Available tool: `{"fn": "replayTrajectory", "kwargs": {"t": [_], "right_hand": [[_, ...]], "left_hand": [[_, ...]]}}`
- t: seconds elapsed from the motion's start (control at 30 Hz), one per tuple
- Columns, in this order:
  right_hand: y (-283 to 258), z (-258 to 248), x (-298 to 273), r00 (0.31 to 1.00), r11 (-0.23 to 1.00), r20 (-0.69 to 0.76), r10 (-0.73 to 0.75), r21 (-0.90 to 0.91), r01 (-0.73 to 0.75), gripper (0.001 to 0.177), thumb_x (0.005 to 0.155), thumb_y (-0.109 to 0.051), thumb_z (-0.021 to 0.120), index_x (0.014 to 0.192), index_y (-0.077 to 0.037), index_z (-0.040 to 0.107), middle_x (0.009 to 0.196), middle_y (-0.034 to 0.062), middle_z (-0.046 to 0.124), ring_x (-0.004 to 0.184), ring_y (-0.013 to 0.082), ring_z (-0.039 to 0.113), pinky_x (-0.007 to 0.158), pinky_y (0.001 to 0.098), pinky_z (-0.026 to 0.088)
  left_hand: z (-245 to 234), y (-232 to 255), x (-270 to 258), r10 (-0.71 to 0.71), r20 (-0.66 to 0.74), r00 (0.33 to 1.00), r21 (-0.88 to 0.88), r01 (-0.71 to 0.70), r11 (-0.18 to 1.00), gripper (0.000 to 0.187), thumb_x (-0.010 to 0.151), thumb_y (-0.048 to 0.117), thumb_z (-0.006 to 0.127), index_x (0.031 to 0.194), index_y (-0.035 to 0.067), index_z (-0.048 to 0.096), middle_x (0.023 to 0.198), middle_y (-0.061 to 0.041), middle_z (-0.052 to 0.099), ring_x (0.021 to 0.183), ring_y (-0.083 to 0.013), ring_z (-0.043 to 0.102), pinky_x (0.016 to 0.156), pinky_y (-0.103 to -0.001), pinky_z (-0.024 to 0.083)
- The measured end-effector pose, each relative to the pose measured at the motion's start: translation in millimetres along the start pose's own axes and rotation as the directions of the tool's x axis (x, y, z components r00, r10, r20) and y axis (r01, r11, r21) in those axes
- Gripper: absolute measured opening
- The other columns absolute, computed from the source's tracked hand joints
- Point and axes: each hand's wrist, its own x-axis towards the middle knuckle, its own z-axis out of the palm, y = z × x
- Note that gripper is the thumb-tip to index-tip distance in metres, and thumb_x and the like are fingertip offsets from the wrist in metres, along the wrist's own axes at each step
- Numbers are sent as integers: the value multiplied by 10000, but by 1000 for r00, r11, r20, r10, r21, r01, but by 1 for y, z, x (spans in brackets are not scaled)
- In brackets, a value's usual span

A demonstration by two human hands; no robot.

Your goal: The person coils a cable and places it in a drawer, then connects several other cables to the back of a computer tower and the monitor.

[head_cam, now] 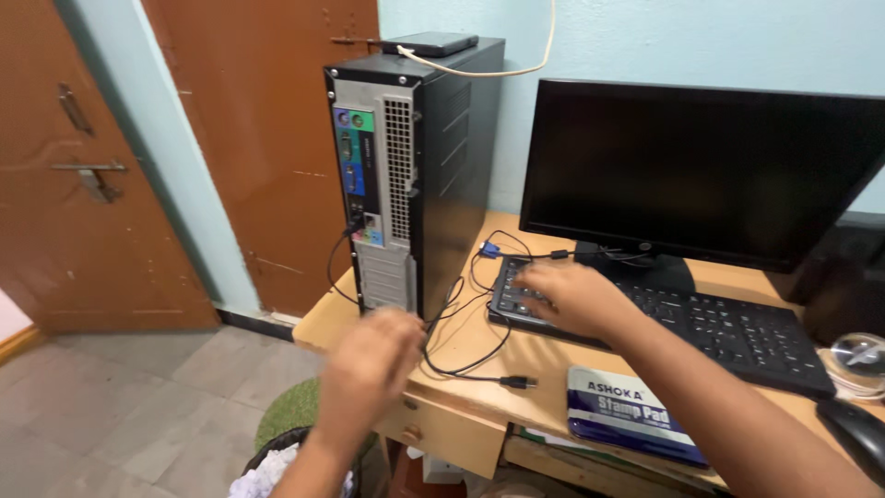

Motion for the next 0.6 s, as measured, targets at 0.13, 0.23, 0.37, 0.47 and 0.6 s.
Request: {"fn": "replayTrajectory", "kwargs": {"t": [0.13, 0.23, 0.37, 0.47, 0.6], "right_hand": [[15, 45, -18, 999, 990, -19, -46, 132, 48, 314, 891, -287, 675, 1183, -184, 728, 1180, 30, 724, 1078, 256, 676, 915, 414, 540], [1, 61, -25, 994, 978, -30, -108, 175, 112, 336, 886, -283, 684, 1194, -152, 710, 1097, 67, 711, 1041, 271, 674, 898, 415, 544], [-26, 63, -36, 963, 980, 261, -70, 197, 18, 322, 874, -403, 729, 1070, -148, 711, 1050, 56, 685, 1034, 280, 660, 869, 428, 527], [-30, 59, -45, 981, 974, 180, -65, 227, 23, 234, 893, -335, 685, 973, -115, 680, 976, 67, 709, 1002, 281, 688, 851, 420, 541], [-18, 50, -48, 990, 915, 69, 120, 379, -137, 227, 948, -316, 620, 1051, -114, 623, 969, 80, 721, 935, 264, 712, 824, 401, 556]], "left_hand": [[60, -2, -24, -99, 442, 892, -79, 149, 986, 357, 846, 346, 800, 1049, 64, 718, 977, -100, 717, 941, -305, 672, 842, -420, 522], [81, -4, -30, -32, 558, 829, -72, 87, 994, 488, 752, 420, 827, 1051, 51, 714, 956, -117, 695, 946, -325, 652, 847, -441, 499], [90, -7, -28, -25, 683, 730, -59, 89, 994, 452, 767, 446, 814, 1049, 109, 708, 976, -83, 673, 1015, -289, 647, 890, -420, 499], [88, -5, -22, -63, 726, 684, -84, 180, 980, 446, 756, 410, 822, 1077, 128, 696, 1023, -66, 690, 1040, -295, 639, 903, -423, 501], [76, 9, -8, -43, 587, 809, -96, 122, 988, 469, 779, 311, 817, 1176, 110, 669, 1060, -99, 665, 1020, -330, 619, 897, -444, 481]]}}
